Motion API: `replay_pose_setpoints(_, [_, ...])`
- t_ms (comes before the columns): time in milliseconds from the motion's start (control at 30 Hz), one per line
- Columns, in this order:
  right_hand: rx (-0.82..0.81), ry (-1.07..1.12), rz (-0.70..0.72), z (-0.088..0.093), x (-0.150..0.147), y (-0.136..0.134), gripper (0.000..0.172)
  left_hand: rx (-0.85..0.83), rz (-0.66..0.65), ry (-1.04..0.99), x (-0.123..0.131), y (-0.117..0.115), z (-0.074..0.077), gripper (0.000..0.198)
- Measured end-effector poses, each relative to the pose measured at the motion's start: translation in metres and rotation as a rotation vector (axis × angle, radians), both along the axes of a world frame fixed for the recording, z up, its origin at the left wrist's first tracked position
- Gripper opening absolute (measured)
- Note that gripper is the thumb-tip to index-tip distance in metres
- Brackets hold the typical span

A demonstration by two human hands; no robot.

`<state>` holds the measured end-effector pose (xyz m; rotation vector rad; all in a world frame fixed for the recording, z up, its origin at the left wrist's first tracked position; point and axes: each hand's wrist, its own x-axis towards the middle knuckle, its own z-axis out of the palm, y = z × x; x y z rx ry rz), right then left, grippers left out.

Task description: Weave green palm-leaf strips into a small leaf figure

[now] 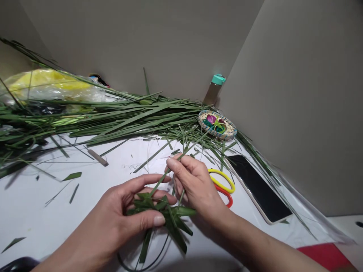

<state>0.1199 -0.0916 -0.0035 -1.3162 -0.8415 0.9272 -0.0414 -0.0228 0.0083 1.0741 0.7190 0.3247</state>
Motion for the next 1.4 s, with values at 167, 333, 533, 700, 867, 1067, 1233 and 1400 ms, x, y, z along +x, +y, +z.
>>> replay_pose_setpoints(167, [-0.085, 0.185, 0.097, -0.004, 0.002, 0.000, 0.041, 0.014, 0.049, 0.061, 0.001, -0.001, 0.005, 0.046])
replay_pose_setpoints(333, [-0.115, 0.234, 0.120, 0.000, 0.005, -0.002, 0.041, -0.052, 0.068, 0.068, 0.001, 0.002, 0.000, 0.048])
replay_pose_setpoints(533, [-0.065, 0.176, 0.087, 0.003, 0.009, 0.001, 0.030, -0.155, 0.087, 0.008, -0.003, 0.003, -0.010, 0.044])
replay_pose_setpoints(700, [-0.038, 0.111, 0.125, 0.004, 0.013, 0.002, 0.033, -0.194, 0.162, 0.056, -0.004, 0.001, -0.007, 0.053])
replay_pose_setpoints(867, [-0.032, -0.002, 0.148, 0.019, 0.017, 0.003, 0.038, -0.169, 0.191, 0.089, -0.002, 0.002, -0.001, 0.059])
replay_pose_setpoints(1067, [-0.091, -0.348, 0.124, 0.051, 0.045, -0.008, 0.042, -0.155, 0.234, 0.079, -0.002, 0.008, 0.012, 0.057])
replay_pose_setpoints(1233, [-0.255, -0.893, 0.115, 0.046, 0.071, -0.042, 0.013, -0.138, 0.303, 0.004, -0.002, 0.015, 0.041, 0.055])
replay_pose_setpoints(1400, [-0.323, -1.208, 0.072, -0.002, 0.081, -0.071, 0.018, -0.091, 0.380, -0.025, -0.002, 0.024, 0.066, 0.059])
